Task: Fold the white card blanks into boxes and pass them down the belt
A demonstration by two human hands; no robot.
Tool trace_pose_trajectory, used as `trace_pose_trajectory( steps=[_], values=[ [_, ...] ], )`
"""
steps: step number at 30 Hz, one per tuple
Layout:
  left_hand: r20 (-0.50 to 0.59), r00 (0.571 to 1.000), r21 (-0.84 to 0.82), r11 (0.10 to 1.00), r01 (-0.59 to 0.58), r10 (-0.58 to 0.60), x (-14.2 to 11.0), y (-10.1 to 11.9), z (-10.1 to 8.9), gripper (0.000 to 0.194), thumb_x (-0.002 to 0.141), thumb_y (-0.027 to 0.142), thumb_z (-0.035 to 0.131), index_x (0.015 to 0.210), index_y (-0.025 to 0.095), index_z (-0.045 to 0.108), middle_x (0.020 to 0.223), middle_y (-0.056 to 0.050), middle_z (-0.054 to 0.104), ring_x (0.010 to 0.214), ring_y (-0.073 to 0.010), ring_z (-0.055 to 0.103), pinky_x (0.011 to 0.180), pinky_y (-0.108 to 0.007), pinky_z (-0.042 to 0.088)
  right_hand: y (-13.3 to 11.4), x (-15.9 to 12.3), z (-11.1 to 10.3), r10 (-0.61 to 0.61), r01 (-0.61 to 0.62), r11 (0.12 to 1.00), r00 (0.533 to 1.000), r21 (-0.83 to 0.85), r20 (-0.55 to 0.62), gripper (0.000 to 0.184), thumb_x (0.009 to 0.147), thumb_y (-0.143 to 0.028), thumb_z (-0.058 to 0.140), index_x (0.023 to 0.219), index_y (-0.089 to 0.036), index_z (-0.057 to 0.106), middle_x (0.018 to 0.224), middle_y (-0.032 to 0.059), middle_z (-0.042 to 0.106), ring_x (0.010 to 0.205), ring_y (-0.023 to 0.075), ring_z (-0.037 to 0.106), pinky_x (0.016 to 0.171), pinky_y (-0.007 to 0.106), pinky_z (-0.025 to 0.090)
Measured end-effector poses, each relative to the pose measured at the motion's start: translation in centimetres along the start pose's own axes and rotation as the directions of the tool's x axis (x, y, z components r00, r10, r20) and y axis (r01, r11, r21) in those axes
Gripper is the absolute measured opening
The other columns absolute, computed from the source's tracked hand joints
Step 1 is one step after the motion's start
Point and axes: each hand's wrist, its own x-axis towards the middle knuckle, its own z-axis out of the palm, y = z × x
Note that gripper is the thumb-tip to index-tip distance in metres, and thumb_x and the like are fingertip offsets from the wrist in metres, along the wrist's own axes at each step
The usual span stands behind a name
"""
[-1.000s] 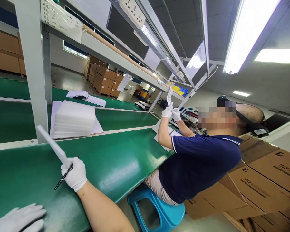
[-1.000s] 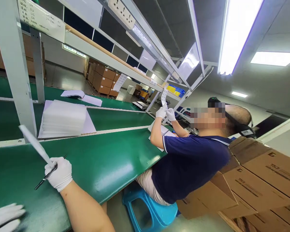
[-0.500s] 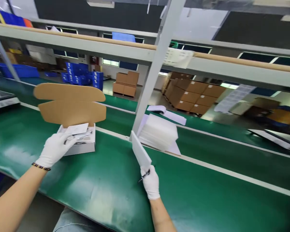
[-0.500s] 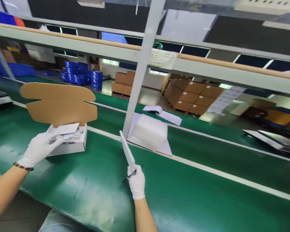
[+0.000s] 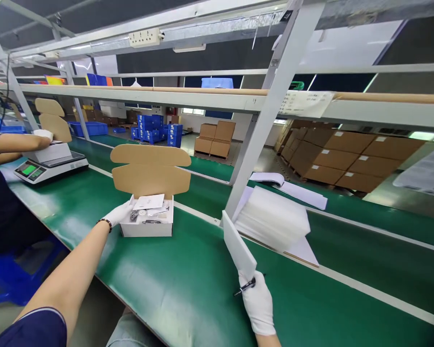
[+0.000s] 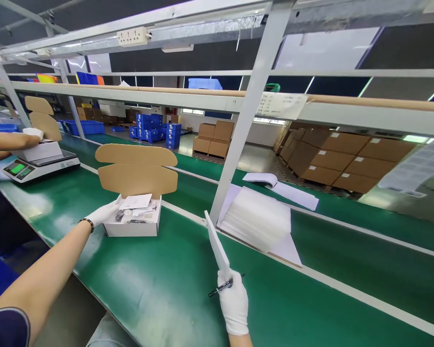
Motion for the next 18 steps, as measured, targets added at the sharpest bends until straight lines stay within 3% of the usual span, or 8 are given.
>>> trace_pose_trajectory(
  steps=[4,7,9,10,12,14,16,18],
  values=[
    [0.139,0.989,-0.068,0.997,-0.048,0.057,-1.9,1.8,2.1,0.069,0.089,0.055,0.037,0.147,0.017,0.036,0.148,-0.008,0.042,0.133,-0.0307,0.045,0.109,-0.038,0.035,-0.5,-0.6,0.3,-0.315,0.322,0.946,0.940,0.035,-0.131,0.027,0.081,-0.048,0.053,0.077,-0.022,0.053,0.085,0.0118,0.072,0.068,0.0235,0.068,0.062,0.035,0.054],
    [0.217,0.964,-0.140,0.982,-0.126,0.154,-5.1,3.7,4.5,0.069,0.090,0.056,0.035,0.151,0.024,0.026,0.151,-0.002,0.038,0.137,-0.0252,0.041,0.111,-0.033,0.033,-3.4,-2.1,-0.8,-0.676,0.683,0.729,0.704,-0.053,-0.216,0.008,0.083,-0.027,0.056,0.077,-0.022,0.053,0.112,0.0155,0.068,0.098,0.0254,0.067,0.076,0.038,0.055],
    [0.279,0.936,-0.213,0.964,-0.157,0.214,-7.8,5.1,6.4,0.070,0.091,0.057,0.034,0.153,0.027,0.021,0.152,0.001,0.038,0.138,-0.0237,0.039,0.113,-0.034,0.032,-6.1,-3.3,-2.0,-0.822,0.805,0.570,0.552,-0.165,-0.141,0.010,0.082,-0.015,0.055,0.088,-0.023,0.058,0.119,0.0138,0.065,0.110,0.0259,0.062,0.082,0.041,0.055],
    [0.304,0.924,-0.254,0.954,-0.156,0.232,-9.1,5.9,7.4,0.071,0.091,0.058,0.036,0.153,0.026,0.021,0.152,0.001,0.037,0.139,-0.0238,0.037,0.114,-0.034,0.030,-7.4,-4.0,-2.6,-0.856,0.828,0.510,0.514,-0.231,-0.051,0.019,0.082,-0.012,0.053,0.094,-0.024,0.061,0.122,0.0135,0.064,0.114,0.0264,0.060,0.084,0.042,0.054],
    [0.352,0.911,-0.353,0.932,-0.083,0.214,-11.6,7.4,9.1,0.074,0.090,0.061,0.036,0.152,0.023,0.024,0.154,-0.002,0.033,0.142,-0.0240,0.032,0.116,-0.035,0.028,-9.4,-5.1,-3.3,-0.835,0.835,0.425,0.511,-0.351,0.205,0.032,0.081,-0.005,0.049,0.102,-0.023,0.065,0.119,0.0150,0.065,0.113,0.0285,0.059,0.085,0.043,0.053],
    [0.428,0.888,-0.459,0.887,0.053,0.169,-13.4,9.1,10.3,0.076,0.091,0.065,0.024,0.152,0.019,0.023,0.156,-0.005,0.028,0.142,-0.0229,0.031,0.114,-0.034,0.033,-10.5,-6.1,-3.5,-0.690,0.813,0.381,0.568,-0.441,0.449,0.037,0.079,0.000,0.047,0.102,-0.019,0.068,0.105,0.0184,0.069,0.104,0.0316,0.063,0.081,0.044,0.053],
    [0.496,0.846,-0.517,0.850,0.105,0.197,-14.7,10.9,10.8,0.077,0.092,0.066,0.016,0.153,0.020,0.019,0.157,-0.006,0.024,0.142,-0.0221,0.030,0.112,-0.034,0.036,-10.8,-6.8,-3.5,-0.535,0.774,0.408,0.632,-0.484,0.560,0.038,0.077,0.000,0.048,0.105,-0.015,0.070,0.096,0.0210,0.069,0.098,0.0340,0.064,0.078,0.045,0.052],
    [0.512,0.808,-0.461,0.887,-0.027,0.291,-15.4,12.5,10.9,0.078,0.090,0.067,0.026,0.153,0.021,0.020,0.159,-0.005,0.017,0.144,-0.0254,0.025,0.116,-0.038,0.030,-10.9,-7.2,-3.7,-0.427,0.724,0.498,0.684,-0.478,0.591,0.038,0.079,-0.008,0.053,0.115,-0.011,0.066,0.104,0.0232,0.067,0.101,0.0355,0.062,0.080,0.045,0.052]
  ],
)
